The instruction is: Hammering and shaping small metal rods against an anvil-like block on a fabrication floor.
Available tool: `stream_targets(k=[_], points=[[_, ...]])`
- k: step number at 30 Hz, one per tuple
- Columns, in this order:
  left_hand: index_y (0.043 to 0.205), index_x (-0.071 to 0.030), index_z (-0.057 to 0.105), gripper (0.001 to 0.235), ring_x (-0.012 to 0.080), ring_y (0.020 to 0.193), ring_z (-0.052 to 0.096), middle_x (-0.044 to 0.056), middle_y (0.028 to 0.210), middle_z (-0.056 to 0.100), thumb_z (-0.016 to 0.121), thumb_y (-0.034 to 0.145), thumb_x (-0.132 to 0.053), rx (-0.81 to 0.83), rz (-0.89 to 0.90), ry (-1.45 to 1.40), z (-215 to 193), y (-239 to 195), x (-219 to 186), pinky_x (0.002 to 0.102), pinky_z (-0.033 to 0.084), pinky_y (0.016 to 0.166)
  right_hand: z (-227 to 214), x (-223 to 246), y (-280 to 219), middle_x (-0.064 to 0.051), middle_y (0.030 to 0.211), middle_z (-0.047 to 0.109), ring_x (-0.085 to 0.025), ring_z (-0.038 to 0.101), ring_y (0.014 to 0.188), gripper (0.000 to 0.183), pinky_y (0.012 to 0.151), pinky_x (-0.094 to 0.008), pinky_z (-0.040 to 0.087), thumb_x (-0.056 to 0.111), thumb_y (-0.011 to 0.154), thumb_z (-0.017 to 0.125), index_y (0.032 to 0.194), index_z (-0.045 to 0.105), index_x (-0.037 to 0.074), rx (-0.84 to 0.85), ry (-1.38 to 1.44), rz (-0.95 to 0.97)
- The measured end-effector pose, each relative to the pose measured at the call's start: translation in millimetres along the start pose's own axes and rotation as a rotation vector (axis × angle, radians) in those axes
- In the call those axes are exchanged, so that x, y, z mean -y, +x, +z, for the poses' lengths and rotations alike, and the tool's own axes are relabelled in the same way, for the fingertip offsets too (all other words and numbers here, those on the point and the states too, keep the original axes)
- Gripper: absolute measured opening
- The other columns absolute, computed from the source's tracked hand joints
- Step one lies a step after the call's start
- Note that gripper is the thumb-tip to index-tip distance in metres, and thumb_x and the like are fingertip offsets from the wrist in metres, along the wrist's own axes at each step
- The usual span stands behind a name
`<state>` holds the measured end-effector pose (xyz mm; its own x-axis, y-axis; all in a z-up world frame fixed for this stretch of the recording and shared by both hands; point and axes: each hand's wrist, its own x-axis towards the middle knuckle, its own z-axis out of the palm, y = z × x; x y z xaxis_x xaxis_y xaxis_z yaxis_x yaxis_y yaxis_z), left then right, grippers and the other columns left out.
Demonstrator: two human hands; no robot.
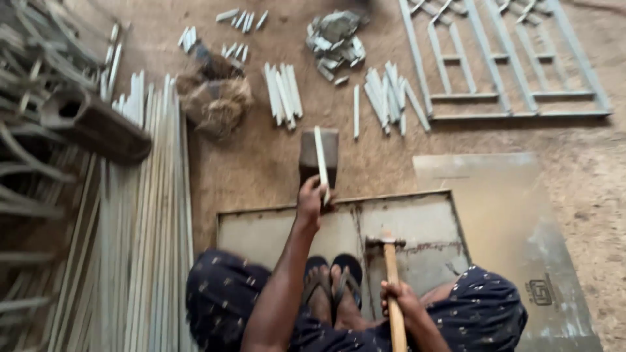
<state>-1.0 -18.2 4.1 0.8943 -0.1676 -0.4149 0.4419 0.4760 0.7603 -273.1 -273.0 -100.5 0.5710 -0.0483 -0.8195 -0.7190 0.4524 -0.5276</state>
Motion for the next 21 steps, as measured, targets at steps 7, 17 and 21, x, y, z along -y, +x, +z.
stream_targets(k=[7,17,21], points=[[0.117,-0.012,0.056,0.018,0.0209,0.062,0.062,0.008,0.08,0.065,0.051,0.106,-0.025,0.073,-0.074,-0.347,15.7,5.1,-25.6,0.041,0.056,0.054,10.8,15.8,-21.4,-0.007,0.07,0.059,-0.021,0.057,0.053,0.024,0.042,-0.037,0.049,0.021,0.087,0.072,0.095,0.052,0.009,-0.042,0.002,0.062],[0.109,-0.011,0.058,0.022,0.0151,0.062,0.06,0.004,0.079,0.063,0.052,0.107,-0.032,0.01,-0.097,-0.587,49.9,-7.6,-58.8,0.039,0.058,0.06,17.0,19.1,-26.8,-0.007,0.072,0.06,-0.019,0.058,0.055,0.024,0.042,-0.035,0.049,0.018,0.087,0.071,0.099,0.052,0.01,-0.042,0.029,0.055],[0.107,-0.008,0.058,0.025,0.0153,0.062,0.061,0.004,0.078,0.063,0.052,0.108,-0.032,0.006,-0.097,-0.603,52.9,-10.6,-61.3,0.039,0.059,0.06,15.8,17.0,-27.3,-0.007,0.074,0.06,-0.019,0.058,0.055,0.025,0.043,-0.035,0.05,0.017,0.088,0.071,0.099,0.05,0.009,-0.038,0.037,0.048]])
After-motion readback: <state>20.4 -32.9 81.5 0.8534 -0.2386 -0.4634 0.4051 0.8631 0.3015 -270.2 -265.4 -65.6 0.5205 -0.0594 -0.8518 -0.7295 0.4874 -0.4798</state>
